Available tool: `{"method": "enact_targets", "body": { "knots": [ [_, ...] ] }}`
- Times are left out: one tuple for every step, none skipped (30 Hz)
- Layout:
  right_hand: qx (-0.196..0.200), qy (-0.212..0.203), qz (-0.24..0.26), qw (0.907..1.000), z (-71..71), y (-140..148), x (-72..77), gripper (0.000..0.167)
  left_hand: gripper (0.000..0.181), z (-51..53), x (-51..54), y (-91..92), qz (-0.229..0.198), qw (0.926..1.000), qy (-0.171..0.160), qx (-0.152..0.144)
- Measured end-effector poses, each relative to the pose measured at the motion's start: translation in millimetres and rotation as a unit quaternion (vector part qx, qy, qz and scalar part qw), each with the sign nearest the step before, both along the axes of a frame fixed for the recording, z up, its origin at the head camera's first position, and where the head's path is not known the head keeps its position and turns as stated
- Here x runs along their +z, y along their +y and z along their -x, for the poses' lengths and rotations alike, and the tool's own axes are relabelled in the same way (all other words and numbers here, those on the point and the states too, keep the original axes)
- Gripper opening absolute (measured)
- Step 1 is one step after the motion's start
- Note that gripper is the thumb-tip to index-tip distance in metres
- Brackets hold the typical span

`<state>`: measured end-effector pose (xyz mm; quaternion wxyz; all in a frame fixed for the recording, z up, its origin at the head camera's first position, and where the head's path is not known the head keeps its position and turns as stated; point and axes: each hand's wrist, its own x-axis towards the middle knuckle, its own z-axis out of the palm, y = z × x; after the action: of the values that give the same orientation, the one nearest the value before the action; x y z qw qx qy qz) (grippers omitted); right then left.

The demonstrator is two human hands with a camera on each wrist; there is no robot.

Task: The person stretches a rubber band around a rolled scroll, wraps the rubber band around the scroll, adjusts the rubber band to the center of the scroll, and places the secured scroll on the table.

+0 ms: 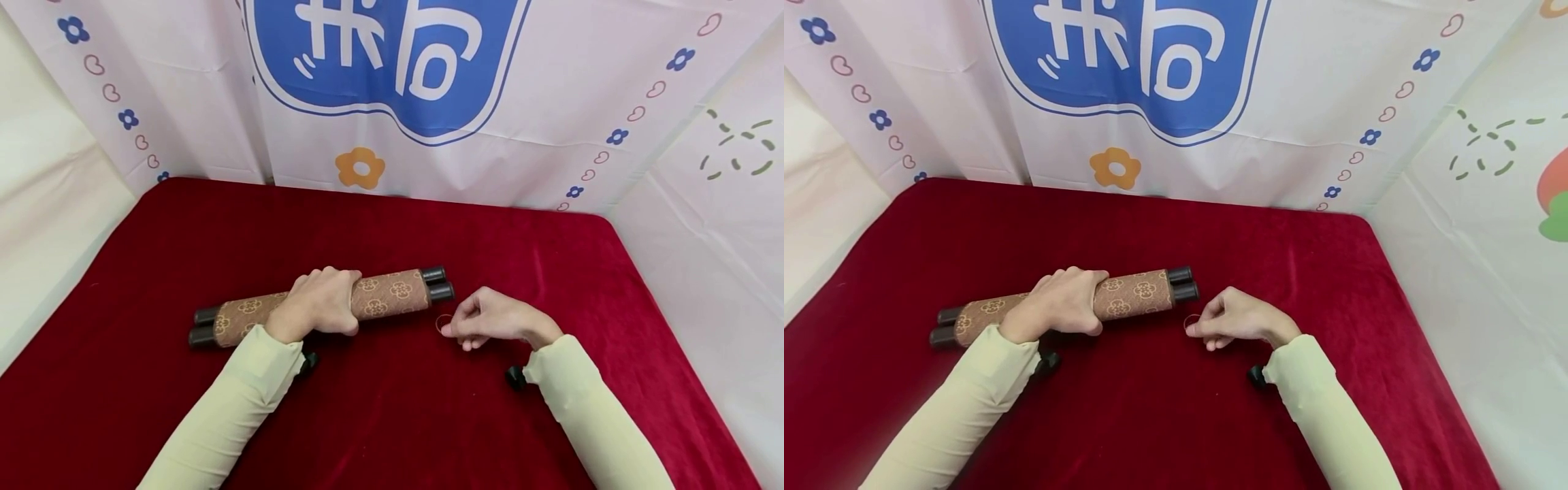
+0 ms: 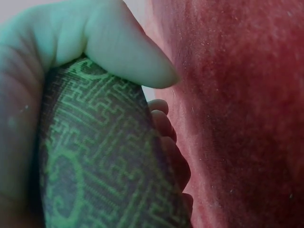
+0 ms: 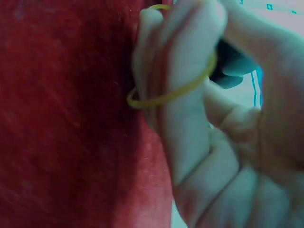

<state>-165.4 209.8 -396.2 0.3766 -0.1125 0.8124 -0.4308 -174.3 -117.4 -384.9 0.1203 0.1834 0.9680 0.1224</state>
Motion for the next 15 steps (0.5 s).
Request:
{"method": "enact_targets", "body": {
  "knots": [
    [0.019, 0.008, -0.013, 0.9997, -0.7, -0.4, 2.6, 0.018, 0.073, -0.1, -0.2, 0.1, -0.001, 1.0, 0.0, -0.001],
    [0.038, 0.014, -0.022, 0.999, -1.4, -0.8, 5.0, 0.014, 0.074, -0.2, -0.4, 0.1, -0.001, 1.0, -0.001, -0.001],
    [0.054, 0.017, -0.027, 0.9981, -1.6, -1.1, 6.8, 0.011, 0.073, -0.2, -0.5, 0.2, -0.001, 1.0, -0.001, -0.001],
    [0.064, 0.017, -0.029, 0.9974, -1.7, -1.2, 8.1, 0.009, 0.073, -0.2, -0.6, 0.3, 0.0, 1.0, -0.001, -0.001],
    [0.07, 0.019, -0.027, 0.997, -1.4, -0.9, 8.6, 0.008, 0.073, -0.2, -0.7, 0.3, 0.001, 1.0, -0.001, 0.0],
    [0.072, 0.022, -0.02, 0.9969, -0.9, -0.4, 8.6, 0.008, 0.073, -0.2, -0.8, 0.4, 0.002, 1.0, -0.001, 0.0],
    [0.068, 0.022, -0.012, 0.9974, -0.2, 0.4, 7.8, 0.009, 0.073, -0.2, -0.8, 0.5, 0.002, 1.0, 0.0, 0.0],
    [0.056, 0.017, -0.003, 0.9983, 0.5, 1.5, 6.6, 0.012, 0.072, -0.1, -0.8, 0.6, 0.003, 1.0, 0.0, 0.0],
    [0.039, 0.008, 0.01, 0.9992, 1.6, 2.9, 4.6, 0.016, 0.072, 0.0, -0.8, 0.6, 0.003, 1.0, 0.0, 0.0],
    [0.02, -0.002, 0.025, 0.9995, 2.2, 4.1, 2.8, 0.02, 0.072, 0.1, -0.7, 0.6, 0.003, 1.0, 0.001, 0.0],
    [0.001, -0.014, 0.045, 0.9989, 2.9, 5.4, 0.7, 0.023, 0.071, 0.2, -0.6, 0.6, 0.003, 1.0, 0.001, -0.001],
    [-0.019, -0.028, 0.066, 0.9973, 3.2, 6.6, -1.3, 0.026, 0.071, 0.3, -0.5, 0.4, 0.003, 1.0, 0.0, -0.001],
    [-0.04, -0.043, 0.087, 0.9945, 3.4, 7.6, -3.0, 0.029, 0.072, 0.4, -0.2, 0.2, 0.003, 1.0, 0.0, 0.0],
    [-0.058, -0.057, 0.111, 0.9905, 3.4, 8.7, -4.5, 0.032, 0.072, 0.6, -0.1, -0.2, 0.002, 1.0, 0.0, 0.001],
    [-0.071, -0.066, 0.134, 0.9862, 3.4, 9.8, -6.0, 0.034, 0.074, 0.8, 0.1, -0.7, 0.002, 1.0, 0.0, 0.002]
  ]
}}
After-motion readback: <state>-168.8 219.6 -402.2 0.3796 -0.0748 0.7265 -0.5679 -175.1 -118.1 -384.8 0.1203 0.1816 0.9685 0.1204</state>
